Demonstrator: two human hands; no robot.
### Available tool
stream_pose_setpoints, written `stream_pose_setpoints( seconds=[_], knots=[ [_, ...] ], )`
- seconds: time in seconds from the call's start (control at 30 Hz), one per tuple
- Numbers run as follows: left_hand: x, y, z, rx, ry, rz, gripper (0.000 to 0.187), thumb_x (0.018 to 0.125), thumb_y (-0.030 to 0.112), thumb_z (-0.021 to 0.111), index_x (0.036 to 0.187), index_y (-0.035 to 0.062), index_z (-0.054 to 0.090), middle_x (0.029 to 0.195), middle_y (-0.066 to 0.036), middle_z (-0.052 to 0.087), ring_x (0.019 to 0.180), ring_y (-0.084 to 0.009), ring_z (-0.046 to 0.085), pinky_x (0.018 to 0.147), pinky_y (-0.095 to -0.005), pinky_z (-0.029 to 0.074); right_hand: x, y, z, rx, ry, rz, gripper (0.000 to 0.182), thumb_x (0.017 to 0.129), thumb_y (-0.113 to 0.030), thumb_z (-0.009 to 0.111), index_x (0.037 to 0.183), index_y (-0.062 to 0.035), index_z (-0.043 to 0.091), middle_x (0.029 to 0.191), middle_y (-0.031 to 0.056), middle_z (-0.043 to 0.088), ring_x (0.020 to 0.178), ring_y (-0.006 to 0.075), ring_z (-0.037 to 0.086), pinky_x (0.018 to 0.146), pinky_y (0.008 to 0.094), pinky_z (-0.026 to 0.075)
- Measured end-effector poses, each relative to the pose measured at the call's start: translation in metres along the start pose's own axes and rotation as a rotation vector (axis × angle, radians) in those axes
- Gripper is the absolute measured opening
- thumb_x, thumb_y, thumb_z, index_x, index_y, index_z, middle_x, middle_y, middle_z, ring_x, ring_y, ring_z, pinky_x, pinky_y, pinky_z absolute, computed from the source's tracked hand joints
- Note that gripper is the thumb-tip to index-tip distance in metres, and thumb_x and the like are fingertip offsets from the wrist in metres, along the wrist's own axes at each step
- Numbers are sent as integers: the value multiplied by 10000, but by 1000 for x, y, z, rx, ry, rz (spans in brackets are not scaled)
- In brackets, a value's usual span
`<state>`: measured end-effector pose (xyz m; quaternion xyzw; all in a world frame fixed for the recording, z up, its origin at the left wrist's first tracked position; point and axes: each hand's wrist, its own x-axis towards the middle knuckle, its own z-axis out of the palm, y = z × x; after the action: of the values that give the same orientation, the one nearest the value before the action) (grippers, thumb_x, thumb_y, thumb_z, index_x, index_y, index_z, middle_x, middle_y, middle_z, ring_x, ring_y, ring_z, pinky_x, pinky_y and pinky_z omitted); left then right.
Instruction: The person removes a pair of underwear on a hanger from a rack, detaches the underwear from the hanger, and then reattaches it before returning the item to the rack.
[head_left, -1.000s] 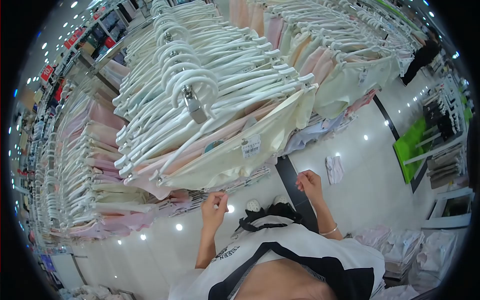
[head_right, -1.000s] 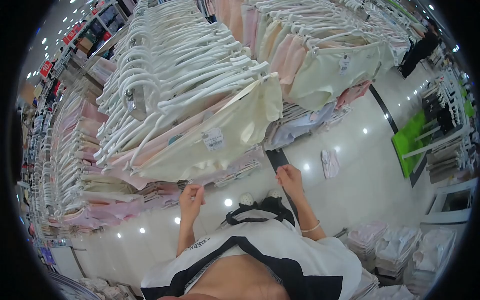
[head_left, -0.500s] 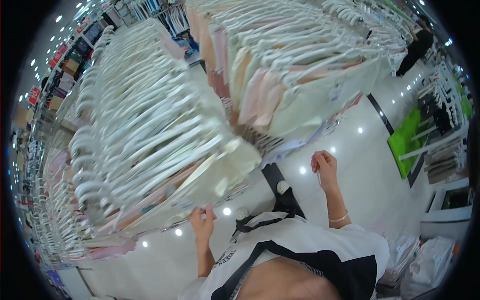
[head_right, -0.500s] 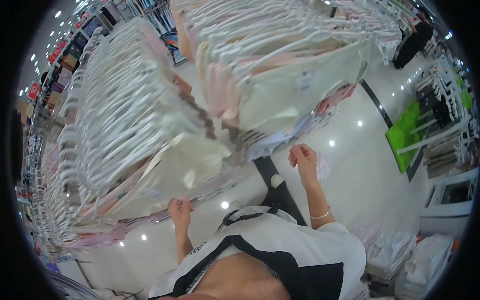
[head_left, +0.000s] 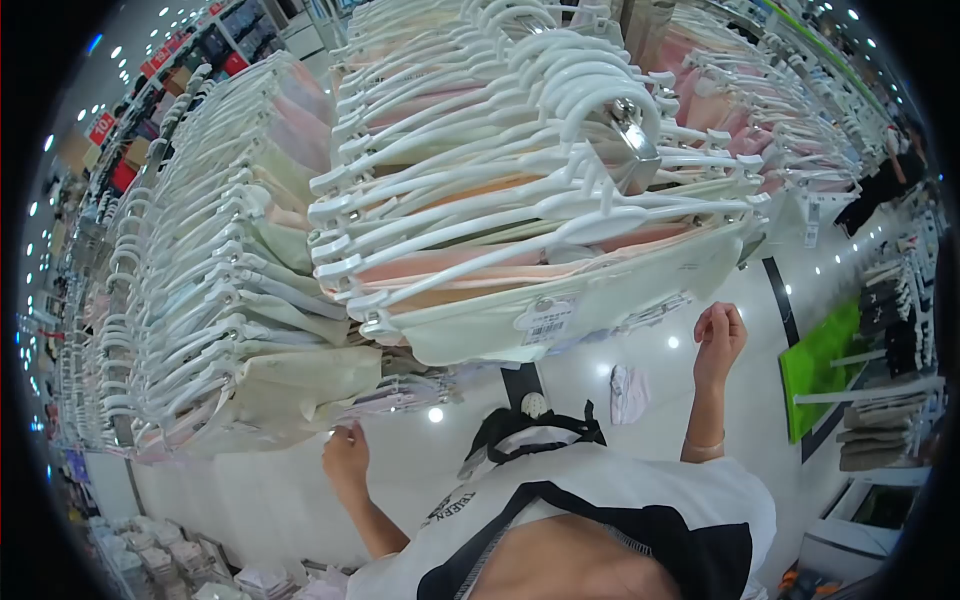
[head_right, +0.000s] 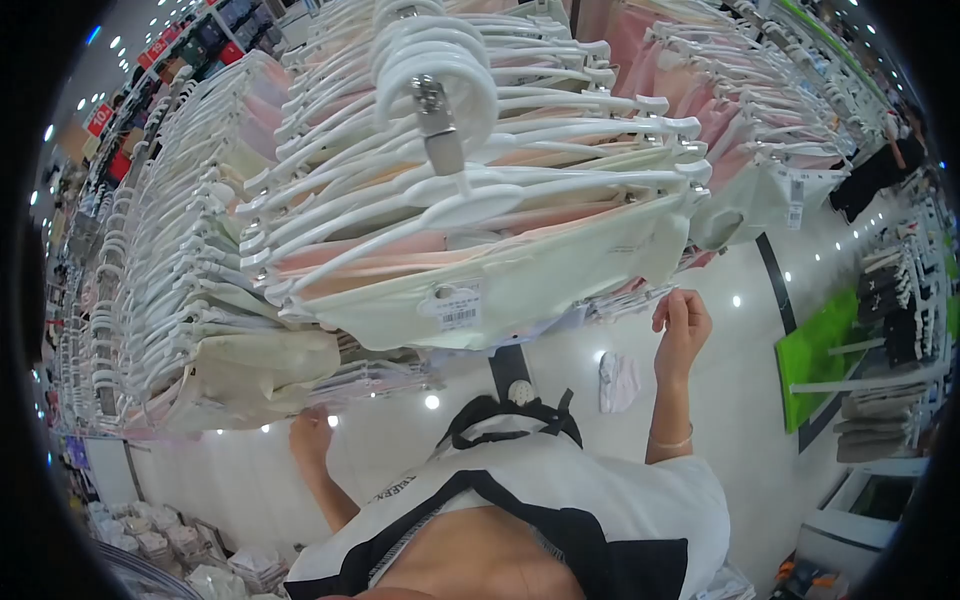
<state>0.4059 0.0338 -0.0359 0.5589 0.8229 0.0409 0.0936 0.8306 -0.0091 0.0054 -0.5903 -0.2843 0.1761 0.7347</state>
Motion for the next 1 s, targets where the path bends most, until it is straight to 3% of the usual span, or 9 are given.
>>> stream_pose_setpoints(
  seconds=[0.17, 0.33, 0.4, 0.53, 0.67, 0.73, 0.8, 0.9, 1.0],
  knots=[
    [-12, 15, 32, -31, -286, 127, 314, 680, 311, 430, 607, 15, 505, 607, -153, 521, 610, -320, 499, 557, -377, 389, 25, 0, 4, 178, -138, -75, 177, 727, -120, 407, 581, -21, 414, 483, 23, 392, 389, 67, 339, 368, 167, 240],
    [-9, 46, 45, -166, -402, 350, 295, 676, 278, 431, 618, -3, 500, 559, -125, 526, 577, -261, 522, 529, -321, 391, 66, -49, 4, 159, -7, -525, 190, 733, -92, 376, 593, 28, 425, 527, 75, 433, 441, 118, 393, 418, 207, 319],
    [-8, 53, 44, -193, -403, 425, 283, 676, 261, 432, 615, -10, 482, 553, -116, 529, 554, -241, 529, 520, -300, 391, 78, -73, 9, 253, 17, -515, 186, 734, -75, 363, 627, 53, 444, 580, 107, 470, 484, 136, 429, 482, 229, 357],
    [-3, 63, 37, -203, -455, 488, 266, 680, 254, 430, 617, -1, 473, 581, -115, 533, 575, -246, 526, 533, -300, 391, 105, -110, 47, 18, -79, -666, 174, 735, -75, 385, 764, 67, 482, 698, 111, 522, 607, 119, 477, 579, 209, 376],
    [-5, 62, 43, -193, -464, 551, 265, 686, 259, 429, 632, 3, 473, 607, -111, 538, 601, -243, 526, 543, -300, 392, 134, -133, 94, -166, -521, -557, 174, 722, -91, 436, 841, 20, 496, 742, 59, 534, 643, 87, 469, 622, 174, 362],
    [-7, 56, 47, -217, -486, 549, 270, 689, 264, 430, 641, 2, 475, 611, -111, 539, 606, -241, 527, 547, -299, 393, 154, -139, 119, -306, -764, -515, 208, 735, -116, 407, 880, 12, 481, 822, 77, 508, 748, 119, 474, 665, 207, 370],
    [-12, 53, 48, -232, -514, 520, 274, 691, 266, 432, 650, 0, 479, 610, -112, 541, 604, -242, 528, 551, -298, 395, 164, -147, 143, -461, -881, -472, 220, 727, -146, 423, 889, -12, 486, 833, 52, 507, 720, 105, 473, 602, 206, 388],
    [-15, 47, 56, -261, -552, 498, 274, 695, 266, 434, 662, -2, 484, 612, -115, 543, 604, -242, 531, 556, -294, 397, 221, -116, 168, -572, -988, -758, 230, 721, -159, 429, 890, -13, 485, 804, 37, 517, 679, 96, 470, 548, 222, 396],
    [-18, 42, 61, -302, -554, 482, 276, 690, 268, 428, 651, 2, 488, 609, -148, 522, 603, -296, 502, 548, -342, 381, 221, -113, 183, -890, -882, -705, 220, 719, -142, 426, 876, -1, 488, 779, 45, 526, 669, 102, 474, 578, 234, 395]
  ],
)
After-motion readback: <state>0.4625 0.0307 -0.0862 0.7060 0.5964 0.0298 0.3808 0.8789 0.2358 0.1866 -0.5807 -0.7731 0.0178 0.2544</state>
